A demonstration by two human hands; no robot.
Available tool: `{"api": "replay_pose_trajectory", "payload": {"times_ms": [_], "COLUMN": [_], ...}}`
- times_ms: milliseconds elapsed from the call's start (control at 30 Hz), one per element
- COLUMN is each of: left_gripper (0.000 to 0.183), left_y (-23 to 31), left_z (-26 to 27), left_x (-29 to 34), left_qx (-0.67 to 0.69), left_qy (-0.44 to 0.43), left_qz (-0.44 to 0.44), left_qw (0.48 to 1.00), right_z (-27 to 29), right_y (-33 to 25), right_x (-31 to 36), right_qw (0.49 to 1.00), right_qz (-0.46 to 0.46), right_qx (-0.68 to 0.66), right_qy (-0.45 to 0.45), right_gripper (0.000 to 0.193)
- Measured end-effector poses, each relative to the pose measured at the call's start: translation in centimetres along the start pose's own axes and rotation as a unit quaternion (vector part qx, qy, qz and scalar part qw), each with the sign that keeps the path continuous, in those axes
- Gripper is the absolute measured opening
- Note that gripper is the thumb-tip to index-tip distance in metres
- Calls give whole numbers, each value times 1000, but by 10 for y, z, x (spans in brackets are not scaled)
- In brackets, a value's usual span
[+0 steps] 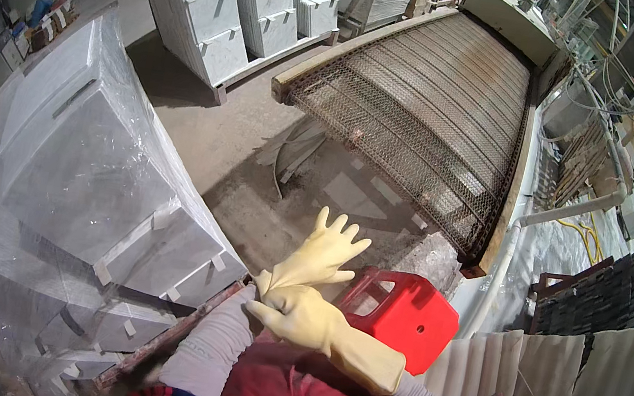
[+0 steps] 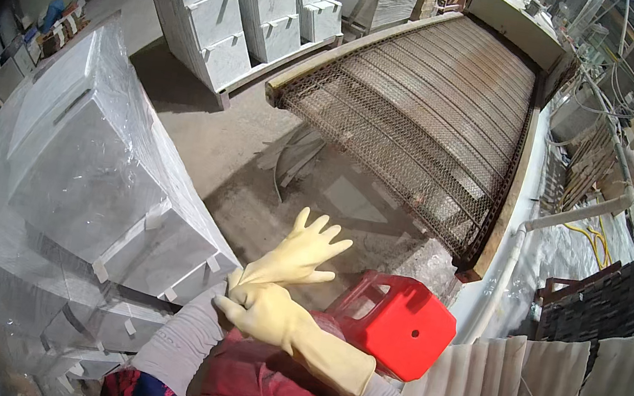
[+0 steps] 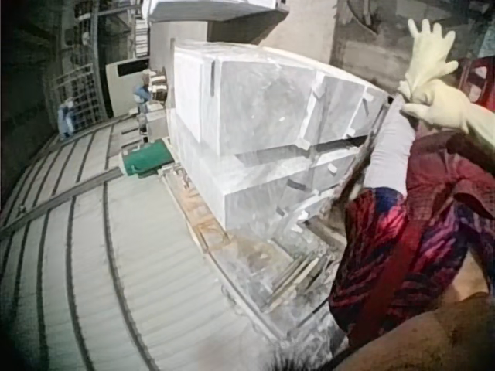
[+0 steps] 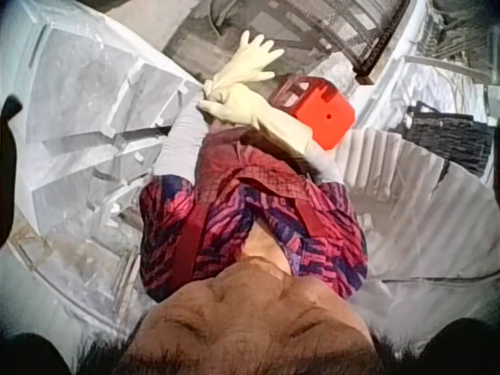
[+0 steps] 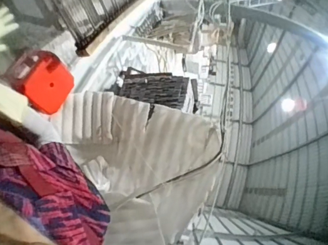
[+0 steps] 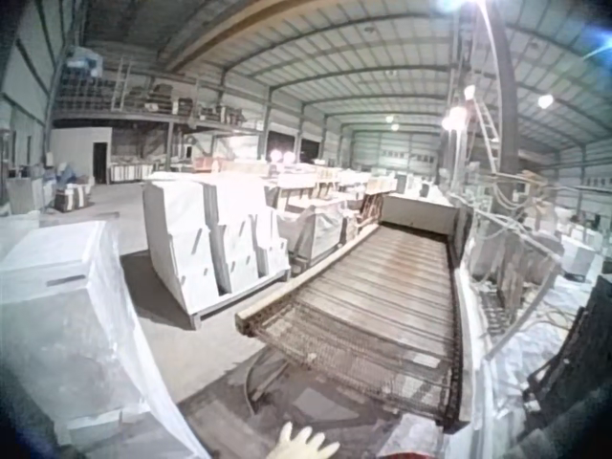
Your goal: The person unwraps a stack of white tiles using a utility knife, then places them one by one onto a moving conveyor belt. The person handles the tiles with gloved hands and arranges them in a grid pattern on the belt.
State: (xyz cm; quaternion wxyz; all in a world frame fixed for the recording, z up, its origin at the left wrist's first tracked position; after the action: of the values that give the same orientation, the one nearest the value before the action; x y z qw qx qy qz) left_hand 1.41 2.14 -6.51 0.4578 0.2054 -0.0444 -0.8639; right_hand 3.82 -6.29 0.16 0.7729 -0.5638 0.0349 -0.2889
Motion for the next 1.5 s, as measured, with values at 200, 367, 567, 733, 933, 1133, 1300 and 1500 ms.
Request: {"api": "replay_pose_trajectory", "payload": {"times_ms": [200, 367, 567, 733, 933, 1133, 1300, 1500], "left_gripper": [31, 25, 31, 37, 46, 47, 46, 44], "left_y": [-14, 3, 1, 3, 22, 15, 20, 27], "left_z": [-50, -39, -20, -25, -38, -100, -113, -96], "left_x": [39, 48, 54, 70, 74, 83, 82, 98], "left_qx": [-67, 32, 135, 111, 30, -59, 15, 66], "left_qy": [-171, -327, -322, -321, -327, -273, -257, -303], "left_qz": [42, 164, 196, 180, 117, 130, 163, 203], "left_qw": [982, 930, 916, 923, 937, 951, 952, 929], "right_z": [43, 61, 64, 38, 36, 40, 36, 26], "right_y": [17, 67, 51, 51, 90, 123, 119, 69], "right_x": [8, 9, 13, -4, -12, -12, -7, 4], "right_qw": [983, 957, 909, 882, 910, 959, 966, 977], "right_qz": [-134, -129, 67, 211, 160, -99, -156, -151], "right_qx": [-110, 95, 212, 244, 199, 54, -98, -20], "right_qy": [65, 242, 352, 342, 327, 261, 183, 147], "right_gripper": [41, 38, 33, 35, 26, 37, 36, 36]}}
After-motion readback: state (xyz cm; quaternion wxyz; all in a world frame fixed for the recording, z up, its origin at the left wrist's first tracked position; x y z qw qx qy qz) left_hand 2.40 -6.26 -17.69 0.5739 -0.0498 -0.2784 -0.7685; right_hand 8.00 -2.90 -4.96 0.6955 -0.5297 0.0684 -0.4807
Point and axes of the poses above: each hand's wrist, its own x-axis away from the middle knuckle, its own z-axis out of the back of the hand, y = z × x, the point moved 5 cm from there along -x, towards the middle knuckle
